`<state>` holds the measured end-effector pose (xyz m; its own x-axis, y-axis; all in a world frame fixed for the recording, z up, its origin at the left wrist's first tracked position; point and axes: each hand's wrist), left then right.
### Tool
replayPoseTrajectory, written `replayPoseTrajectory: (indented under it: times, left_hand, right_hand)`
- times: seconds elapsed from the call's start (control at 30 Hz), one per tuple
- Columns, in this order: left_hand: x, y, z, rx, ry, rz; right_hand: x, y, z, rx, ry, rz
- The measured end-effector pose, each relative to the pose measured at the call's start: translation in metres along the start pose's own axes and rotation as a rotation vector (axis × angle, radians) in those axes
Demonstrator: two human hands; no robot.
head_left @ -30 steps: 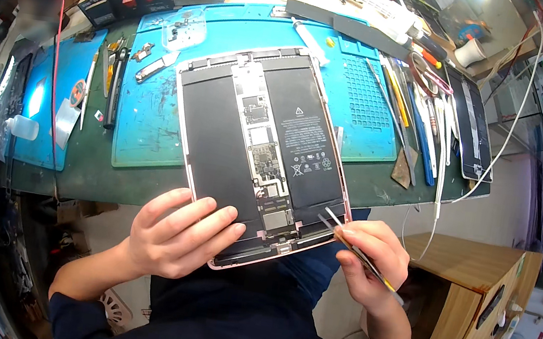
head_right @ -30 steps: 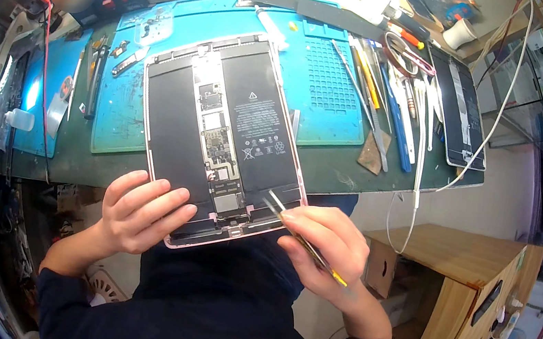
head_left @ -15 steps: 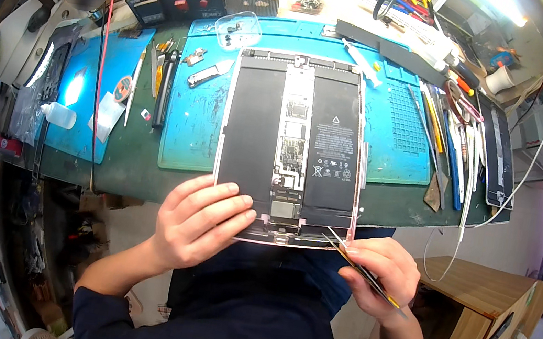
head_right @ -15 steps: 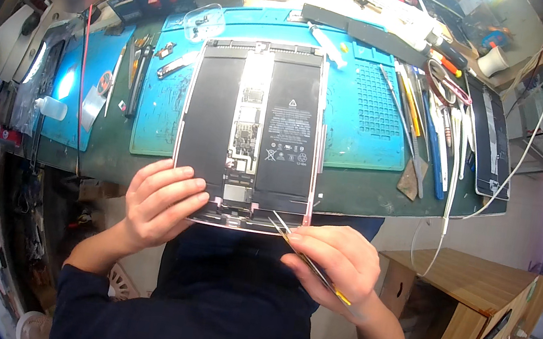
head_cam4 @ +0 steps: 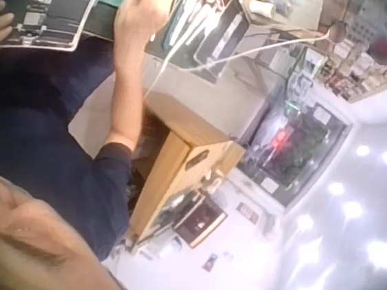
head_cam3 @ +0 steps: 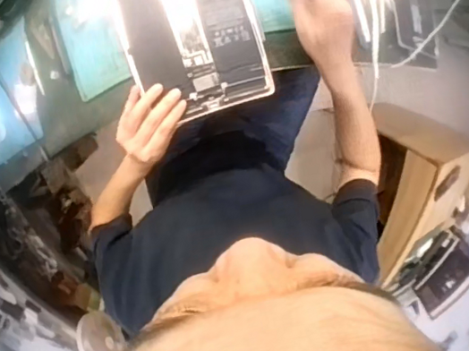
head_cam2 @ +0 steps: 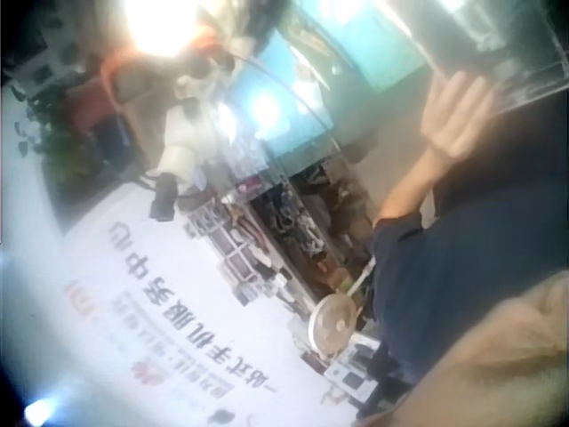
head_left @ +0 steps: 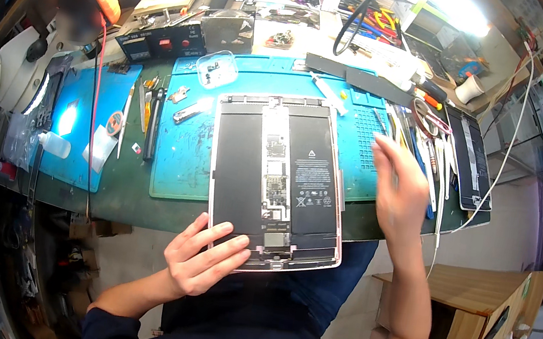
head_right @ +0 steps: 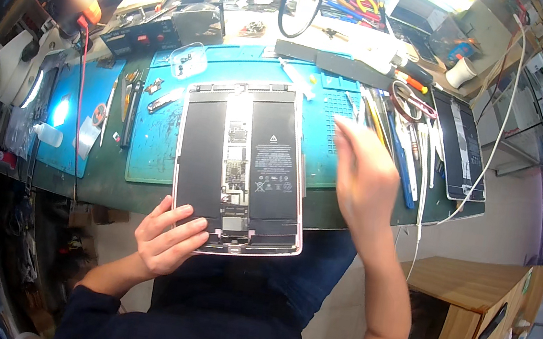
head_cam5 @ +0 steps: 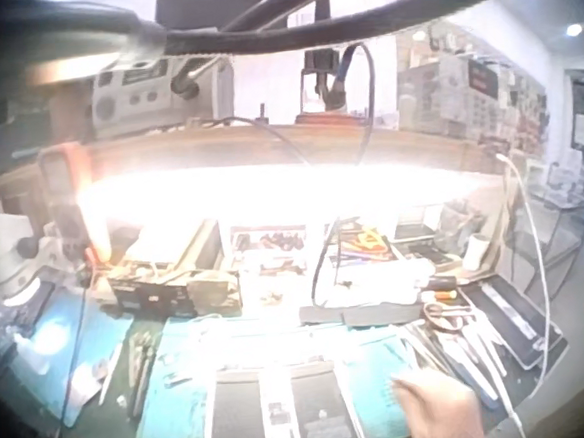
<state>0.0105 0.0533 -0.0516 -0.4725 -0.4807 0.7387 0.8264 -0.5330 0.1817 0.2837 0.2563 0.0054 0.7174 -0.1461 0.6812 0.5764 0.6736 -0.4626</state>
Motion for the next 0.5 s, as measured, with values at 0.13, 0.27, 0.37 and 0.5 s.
replayPoseTrajectory:
  times: [0.13,0.27,0.37,0.5]
  left_hand:
    - [0.013,-0.005,0.002,0.018,0.019,-0.014]
    - [0.028,-0.016,0.000,0.015,0.012,-0.031]
    - [0.030,-0.019,-0.005,0.002,-0.004,-0.032]
    - [0.024,-0.013,0.002,0.011,-0.027,-0.040]
  right_hand:
    - [-0.035,0.018,0.049,-0.010,-0.132,-0.105]
    - [-0.044,0.005,0.051,-0.114,-0.218,-0.123]
    - [-0.051,-0.001,0.043,-0.103,-0.253,-0.223]
    - [-0.057,-0.004,0.039,-0.039,-0.278,-0.525]
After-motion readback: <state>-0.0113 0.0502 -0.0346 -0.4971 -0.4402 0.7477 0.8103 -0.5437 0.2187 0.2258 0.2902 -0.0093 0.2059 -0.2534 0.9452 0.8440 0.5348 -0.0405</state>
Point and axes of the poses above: each hand's wrist, its own z-axis towards the middle knuckle, its own x-axis out of the back of the hand, y = z × x, and after that the axes turned 5 degrees about -y, right-handed
